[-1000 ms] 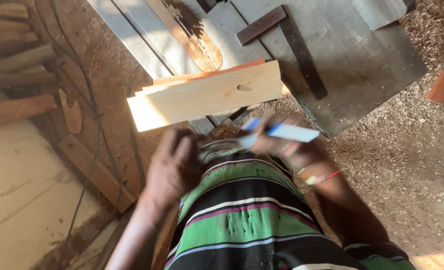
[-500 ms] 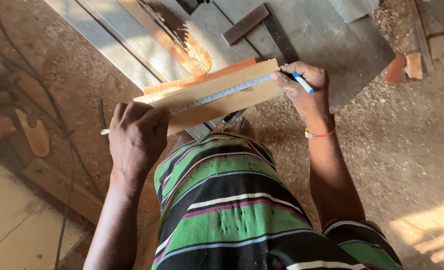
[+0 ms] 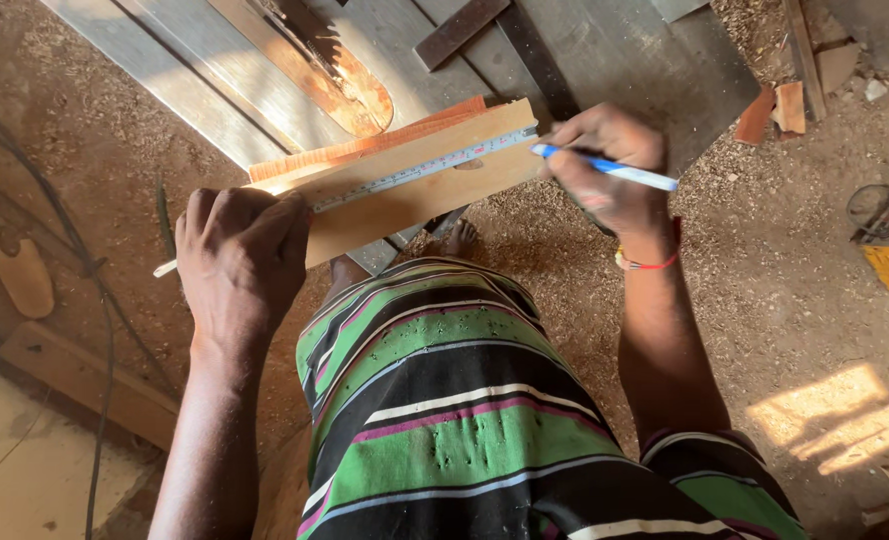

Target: The person marks wooden boards for cutting at a table saw. They hold a try square against a board and draw lines with a marker, reposition the square to mark several spots, then use a tape measure to measure a board and mark it, and finally place the marked boards on the saw table.

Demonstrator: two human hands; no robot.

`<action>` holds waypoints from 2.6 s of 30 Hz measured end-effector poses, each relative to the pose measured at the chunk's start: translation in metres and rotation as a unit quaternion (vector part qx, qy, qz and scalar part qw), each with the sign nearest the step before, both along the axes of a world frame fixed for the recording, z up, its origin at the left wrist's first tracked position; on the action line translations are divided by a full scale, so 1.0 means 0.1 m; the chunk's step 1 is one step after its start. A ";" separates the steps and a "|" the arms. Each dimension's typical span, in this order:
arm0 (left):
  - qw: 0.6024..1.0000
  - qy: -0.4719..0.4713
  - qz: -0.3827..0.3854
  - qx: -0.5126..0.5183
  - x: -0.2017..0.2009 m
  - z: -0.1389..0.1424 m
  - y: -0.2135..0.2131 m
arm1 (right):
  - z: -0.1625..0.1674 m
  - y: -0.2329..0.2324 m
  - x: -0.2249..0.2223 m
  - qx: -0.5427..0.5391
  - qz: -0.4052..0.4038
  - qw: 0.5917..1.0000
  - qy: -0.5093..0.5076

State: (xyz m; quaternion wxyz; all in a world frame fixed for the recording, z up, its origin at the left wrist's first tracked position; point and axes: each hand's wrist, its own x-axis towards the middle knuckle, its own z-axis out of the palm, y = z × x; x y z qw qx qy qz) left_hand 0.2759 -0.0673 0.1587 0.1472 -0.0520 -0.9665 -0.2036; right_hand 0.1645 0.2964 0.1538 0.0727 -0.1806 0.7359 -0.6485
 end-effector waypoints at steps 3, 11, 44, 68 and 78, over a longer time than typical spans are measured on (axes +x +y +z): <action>1.000 0.008 0.006 -0.007 0.01 -0.03 -0.01 | -0.08 -0.04 0.00 0.128 -0.026 0.991 0.025; 1.000 0.000 0.005 -0.015 0.02 -0.04 -0.03 | -0.02 -0.10 0.01 0.161 -0.045 0.986 0.004; 0.744 0.240 0.307 0.543 1.20 0.30 -0.80 | 0.97 -2.18 -0.20 0.168 0.317 0.877 0.320; 0.823 0.047 0.295 0.483 0.82 0.18 -0.57 | 0.05 0.30 -0.33 -0.396 0.085 0.908 -0.110; 0.697 -0.213 0.164 0.665 -0.02 -0.02 0.12 | 0.38 0.84 -0.26 -0.224 0.002 0.954 -0.197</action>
